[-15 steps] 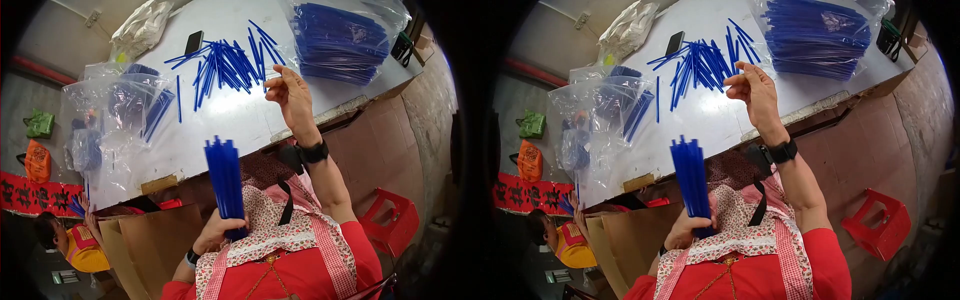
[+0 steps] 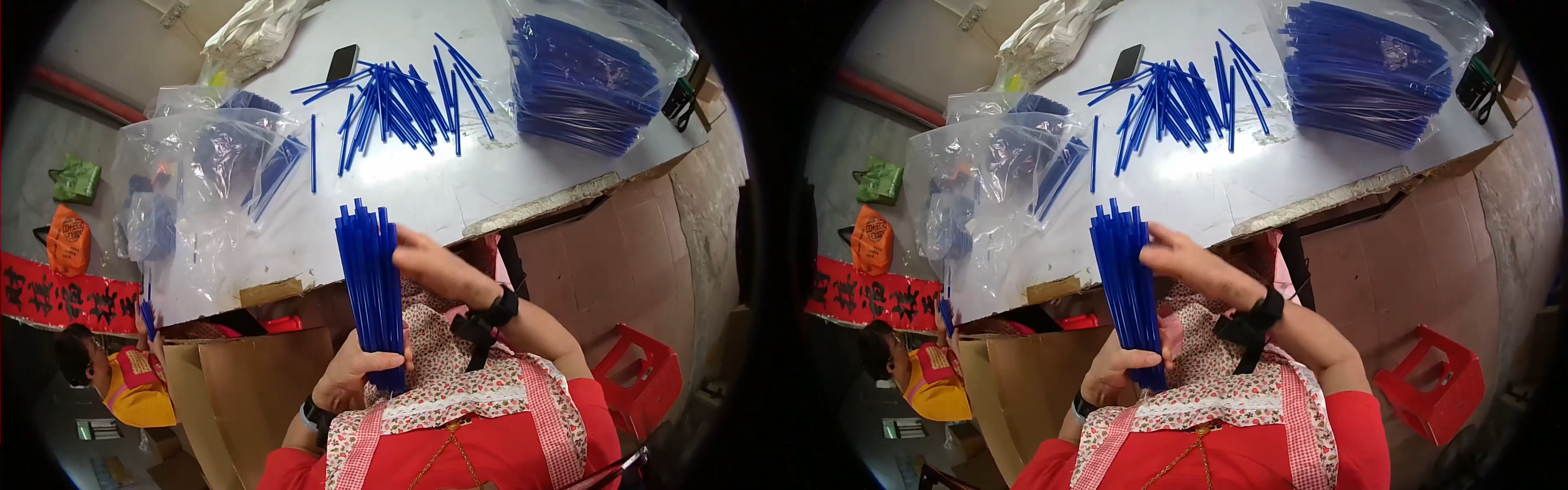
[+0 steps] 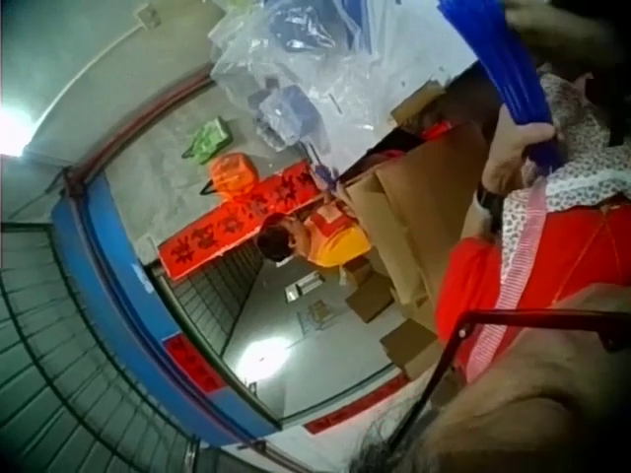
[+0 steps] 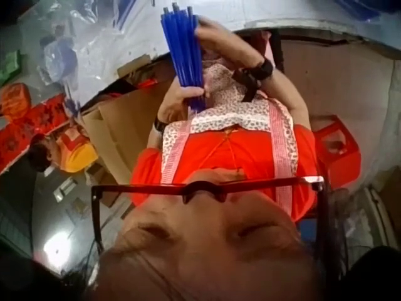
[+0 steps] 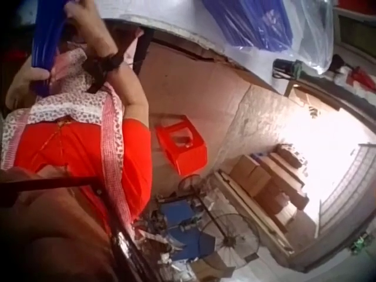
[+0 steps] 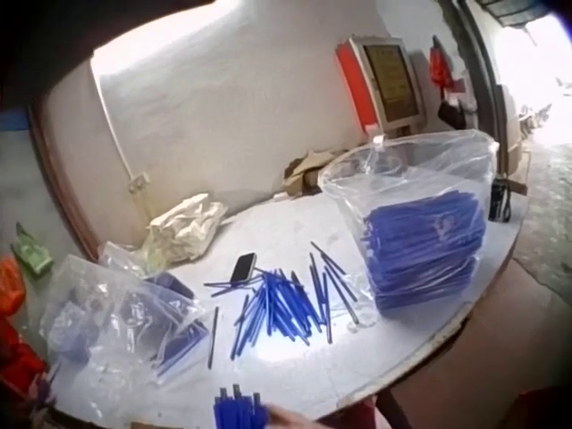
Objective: The person gathers blue straws from a table by hand, aligns them into a bundle, and slides the bundle into a plastic bag. They then pick up the remaining straws, add them to the bundle, and place the entire collection into the bag.
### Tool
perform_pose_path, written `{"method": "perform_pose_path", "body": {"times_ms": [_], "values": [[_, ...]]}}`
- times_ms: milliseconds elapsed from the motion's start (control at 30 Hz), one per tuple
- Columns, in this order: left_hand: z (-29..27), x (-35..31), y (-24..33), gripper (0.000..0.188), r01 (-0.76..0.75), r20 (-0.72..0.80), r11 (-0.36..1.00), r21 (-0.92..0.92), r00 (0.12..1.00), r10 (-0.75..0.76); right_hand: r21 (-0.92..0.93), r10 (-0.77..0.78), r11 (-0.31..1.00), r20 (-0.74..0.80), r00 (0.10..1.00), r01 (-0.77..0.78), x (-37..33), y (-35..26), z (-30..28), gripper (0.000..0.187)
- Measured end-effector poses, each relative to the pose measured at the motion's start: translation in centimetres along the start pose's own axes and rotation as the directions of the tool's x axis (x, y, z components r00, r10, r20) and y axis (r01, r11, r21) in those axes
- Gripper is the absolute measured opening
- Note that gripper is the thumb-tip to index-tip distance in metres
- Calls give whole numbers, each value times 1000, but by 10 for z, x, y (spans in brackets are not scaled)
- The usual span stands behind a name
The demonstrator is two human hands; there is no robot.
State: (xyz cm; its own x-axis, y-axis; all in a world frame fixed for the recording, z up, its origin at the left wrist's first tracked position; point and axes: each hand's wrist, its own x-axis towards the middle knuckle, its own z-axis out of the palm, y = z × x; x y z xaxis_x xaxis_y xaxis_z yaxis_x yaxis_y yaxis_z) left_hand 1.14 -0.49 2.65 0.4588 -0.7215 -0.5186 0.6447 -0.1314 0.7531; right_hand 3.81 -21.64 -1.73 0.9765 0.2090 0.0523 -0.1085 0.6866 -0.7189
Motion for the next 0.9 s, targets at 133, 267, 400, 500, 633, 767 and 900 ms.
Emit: {"method": "perform_pose_path", "body": {"times_ms": [133,267,400,500,633,767,900], "values": [[12,2,10,52,-16,-95,994,-107,995,6,227,95,967,91,991,-113,-6,13,20,60],[3,-1,16,47,-75,-106,991,-111,992,63,409,135,902,32,990,-136,-7,17,12,61],[7,-5,19,47,-135,-149,986,-98,982,120,471,130,875,-11,991,-110,-5,21,9,62],[4,-4,14,47,-141,-147,985,-104,981,125,494,125,864,-18,992,-99,-6,21,9,63],[4,-5,16,47,-141,-154,985,-99,980,125,513,124,853,-19,992,-97,-7,19,10,62],[4,-6,16,47,-158,-175,983,-95,975,140,545,114,833,-4,993,-94,-6,20,9,60],[0,-6,14,47,-171,-207,982,-80,967,151,569,85,817,30,996,-87,-4,26,4,61]]}}
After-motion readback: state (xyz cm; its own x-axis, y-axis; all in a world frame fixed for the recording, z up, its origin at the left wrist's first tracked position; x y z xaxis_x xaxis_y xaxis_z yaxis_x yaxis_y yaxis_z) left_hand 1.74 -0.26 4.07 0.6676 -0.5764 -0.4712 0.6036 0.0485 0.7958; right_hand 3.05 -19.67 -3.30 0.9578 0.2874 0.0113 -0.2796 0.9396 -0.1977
